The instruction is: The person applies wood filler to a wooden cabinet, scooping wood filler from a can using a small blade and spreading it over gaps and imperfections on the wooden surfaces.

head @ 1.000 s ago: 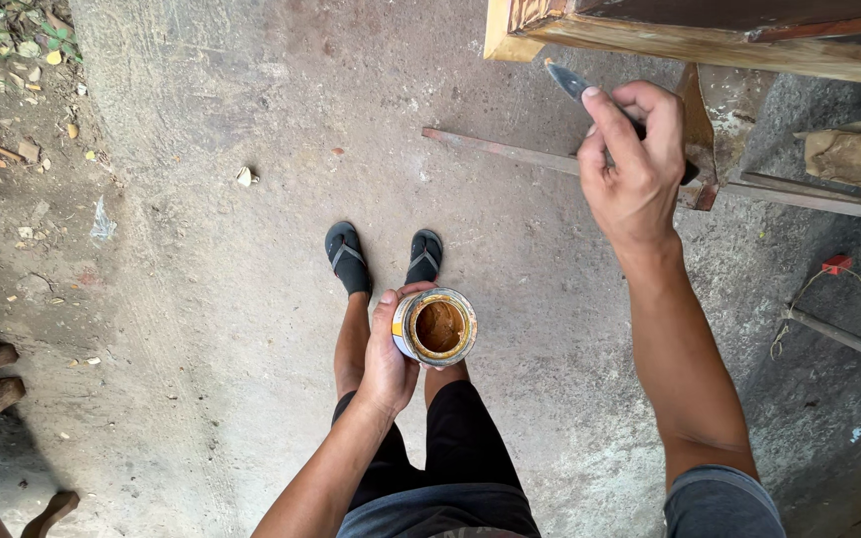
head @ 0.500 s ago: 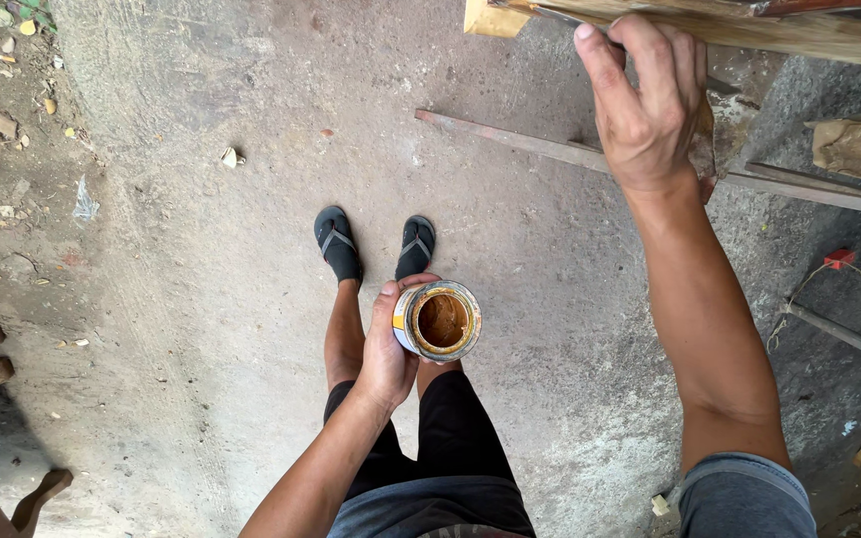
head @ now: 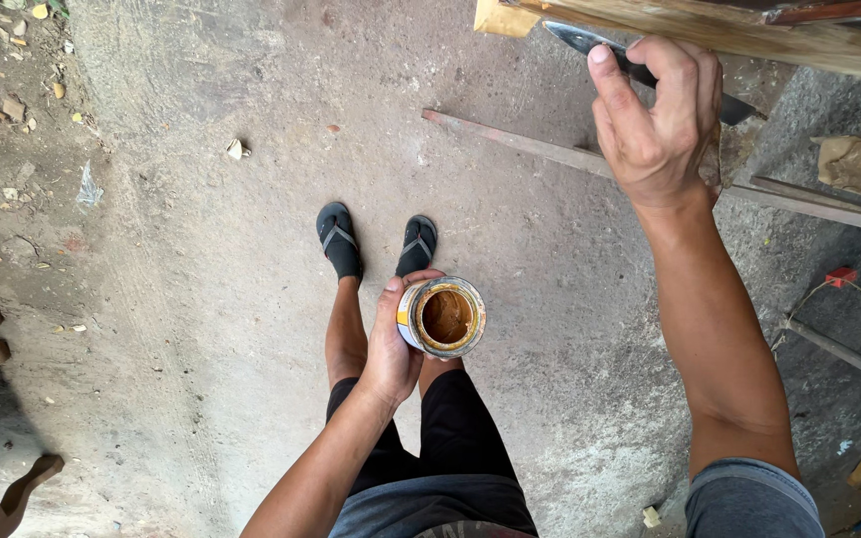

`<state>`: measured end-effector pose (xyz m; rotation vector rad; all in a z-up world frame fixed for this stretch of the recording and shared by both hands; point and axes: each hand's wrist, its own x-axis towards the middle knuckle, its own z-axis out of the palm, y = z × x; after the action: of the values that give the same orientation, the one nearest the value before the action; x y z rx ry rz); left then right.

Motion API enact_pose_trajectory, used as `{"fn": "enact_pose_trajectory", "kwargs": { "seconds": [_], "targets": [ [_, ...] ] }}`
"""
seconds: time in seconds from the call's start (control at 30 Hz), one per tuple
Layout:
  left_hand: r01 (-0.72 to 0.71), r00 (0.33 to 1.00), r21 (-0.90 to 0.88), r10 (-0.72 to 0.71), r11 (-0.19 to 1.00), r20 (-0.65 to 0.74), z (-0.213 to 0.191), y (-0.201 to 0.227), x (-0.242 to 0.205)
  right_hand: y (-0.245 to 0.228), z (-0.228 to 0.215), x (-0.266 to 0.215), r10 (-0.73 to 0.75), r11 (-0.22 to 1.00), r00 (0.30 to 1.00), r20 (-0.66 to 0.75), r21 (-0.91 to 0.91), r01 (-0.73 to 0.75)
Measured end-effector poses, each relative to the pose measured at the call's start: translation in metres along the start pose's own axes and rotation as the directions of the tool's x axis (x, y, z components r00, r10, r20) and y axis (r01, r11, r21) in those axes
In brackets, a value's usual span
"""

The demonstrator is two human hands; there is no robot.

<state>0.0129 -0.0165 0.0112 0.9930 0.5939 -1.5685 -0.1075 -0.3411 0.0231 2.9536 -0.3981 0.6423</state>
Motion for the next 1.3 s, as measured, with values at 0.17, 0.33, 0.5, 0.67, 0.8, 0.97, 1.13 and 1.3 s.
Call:
{"fn": "enact_pose_trajectory", "kwargs": {
  "seconds": [0.17,0.33,0.5,0.67,0.8,0.97,1.13,1.3],
  "targets": [
    [-0.027,0.997,-0.017,0.029,0.999,0.076,0.001,-0.005,0.0,0.006,0.004,-0.005,0.014,1.0,0.999,0.043,0.015,-0.015],
    [-0.017,0.998,-0.006,0.018,1.0,0.068,0.002,-0.008,-0.001,0.015,0.021,-0.004,-0.046,0.998,0.999,-0.02,-0.051,0.045],
    [-0.057,0.992,-0.01,0.058,0.998,0.111,-0.002,-0.01,0.0,0.019,0.025,0.002,-0.084,0.991,0.996,-0.039,-0.107,0.08],
    [-0.041,0.999,0.049,0.039,0.998,0.031,-0.002,-0.008,0.002,0.027,0.03,0.002,-0.101,0.995,0.995,-0.021,0.004,0.101],
    [-0.048,0.999,0.029,0.048,0.998,0.023,-0.006,-0.005,0.0,0.027,0.029,-0.005,-0.167,0.962,0.981,-0.101,-0.233,0.14],
    [-0.051,0.998,0.012,0.051,0.999,0.029,-0.008,-0.007,-0.001,0.024,0.03,-0.014,-0.163,0.975,0.985,-0.054,-0.159,0.152],
    [-0.053,0.998,0.023,0.051,0.998,0.046,-0.008,-0.008,-0.001,0.026,0.031,-0.011,-0.15,0.97,0.988,-0.025,-0.199,0.143],
    [-0.055,0.998,0.005,0.055,0.998,0.024,-0.011,-0.003,0.0,0.022,0.03,-0.003,-0.136,0.973,0.99,-0.043,-0.196,0.125]
  ]
}}
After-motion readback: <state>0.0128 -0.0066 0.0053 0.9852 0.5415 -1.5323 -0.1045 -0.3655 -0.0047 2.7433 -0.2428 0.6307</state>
